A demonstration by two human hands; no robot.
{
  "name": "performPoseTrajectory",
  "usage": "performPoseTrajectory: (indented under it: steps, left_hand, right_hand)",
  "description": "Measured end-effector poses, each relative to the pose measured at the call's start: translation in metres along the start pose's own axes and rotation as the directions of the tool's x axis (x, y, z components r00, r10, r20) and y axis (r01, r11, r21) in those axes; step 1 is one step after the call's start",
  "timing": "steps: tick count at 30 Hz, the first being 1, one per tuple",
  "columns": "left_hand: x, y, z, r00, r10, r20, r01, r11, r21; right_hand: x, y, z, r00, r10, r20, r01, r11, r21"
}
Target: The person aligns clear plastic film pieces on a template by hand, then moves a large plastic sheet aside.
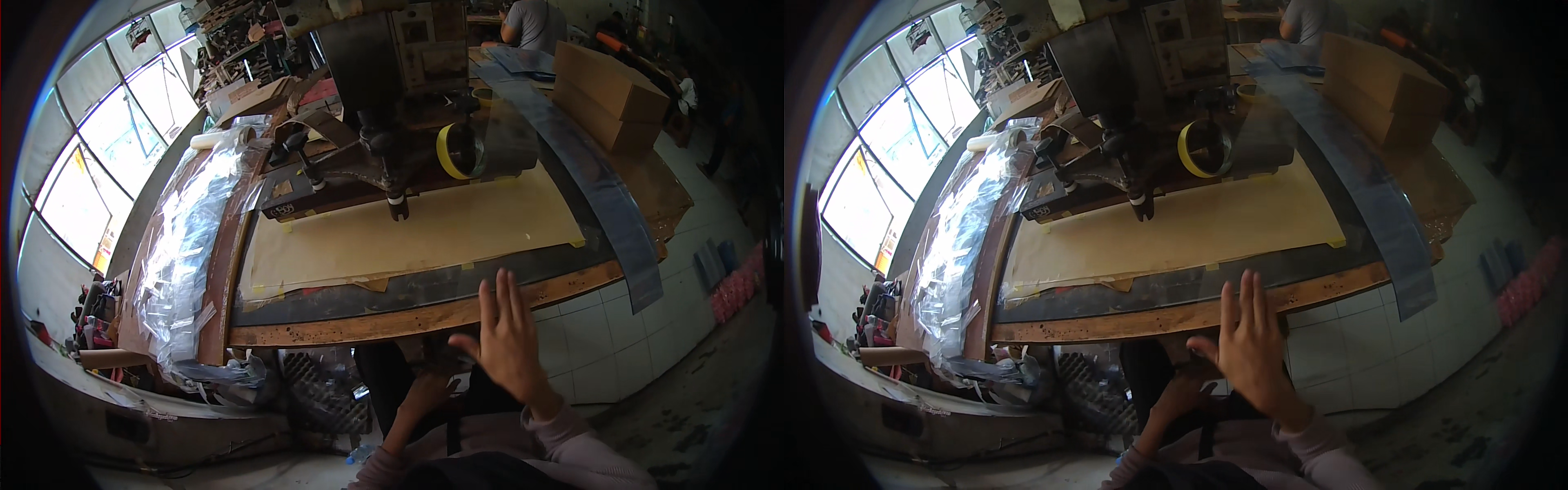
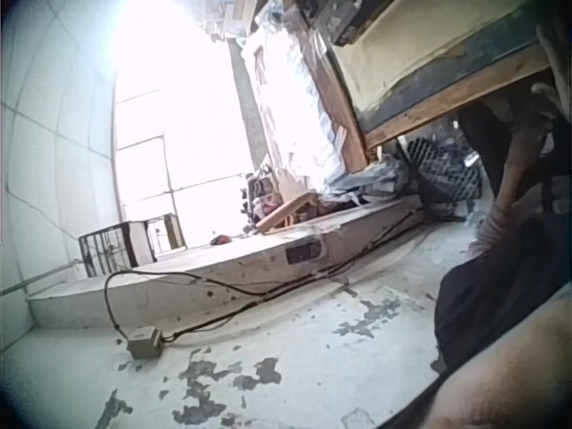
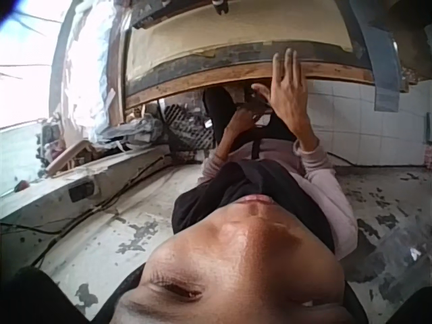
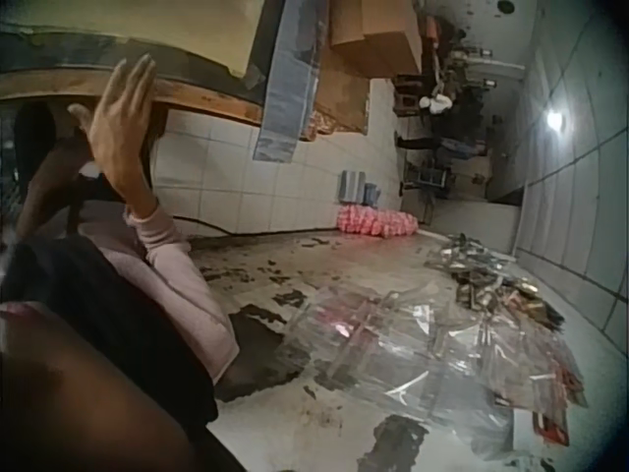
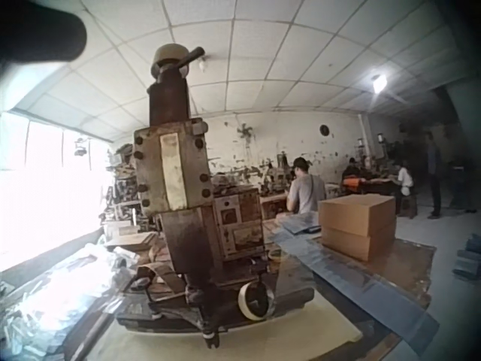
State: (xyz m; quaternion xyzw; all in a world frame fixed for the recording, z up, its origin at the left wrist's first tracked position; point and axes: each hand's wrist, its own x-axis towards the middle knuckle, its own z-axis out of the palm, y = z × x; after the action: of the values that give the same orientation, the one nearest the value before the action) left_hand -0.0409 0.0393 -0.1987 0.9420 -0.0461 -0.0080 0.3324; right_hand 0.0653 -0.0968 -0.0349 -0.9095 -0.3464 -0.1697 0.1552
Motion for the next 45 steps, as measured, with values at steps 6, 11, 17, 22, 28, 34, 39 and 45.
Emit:
performPoseTrajectory:
  steps: [6,11,17,22,28,34,39,45]
  left_hand:
    - [-0.005,0.020,-0.055,0.929,-0.100,-0.357,0.092,0.995,-0.040]
    - [-0.004,0.042,-0.067,0.896,-0.013,-0.445,0.051,0.996,0.073]
    - [-0.011,0.068,-0.095,0.757,0.132,-0.640,-0.074,0.990,0.117]
    - [0.022,0.081,-0.126,0.592,0.379,-0.711,-0.166,0.921,0.353]
    - [0.095,0.106,-0.155,0.843,0.318,-0.434,-0.166,0.921,0.351]
    - [0.102,0.102,-0.142,0.920,0.211,-0.329,-0.058,0.906,0.419]
    - [0.102,0.099,-0.141,0.922,0.232,-0.311,-0.079,0.897,0.436]
    - [0.099,0.099,-0.144,0.925,0.229,-0.303,-0.086,0.903,0.420]
  right_hand:
    - [-0.022,0.000,-0.038,0.994,-0.082,0.067,0.071,0.986,0.151]
    - [0.051,0.043,-0.013,0.993,0.054,-0.106,-0.044,0.995,0.093]
    - [0.027,0.016,-0.001,0.998,0.024,0.056,-0.017,0.994,-0.107]
    - [-0.008,0.002,-0.018,0.987,-0.081,0.141,0.077,0.996,0.034]
    - [0.003,0.030,-0.043,0.958,-0.229,0.173,0.205,0.968,0.144]
    - [0.069,0.106,-0.036,0.972,0.223,-0.073,-0.149,0.827,0.542]
    - [0.132,0.147,-0.034,0.925,0.379,0.028,-0.243,0.532,0.811]
    - [0.185,0.187,-0.022,0.841,0.489,0.231,-0.393,0.260,0.882]
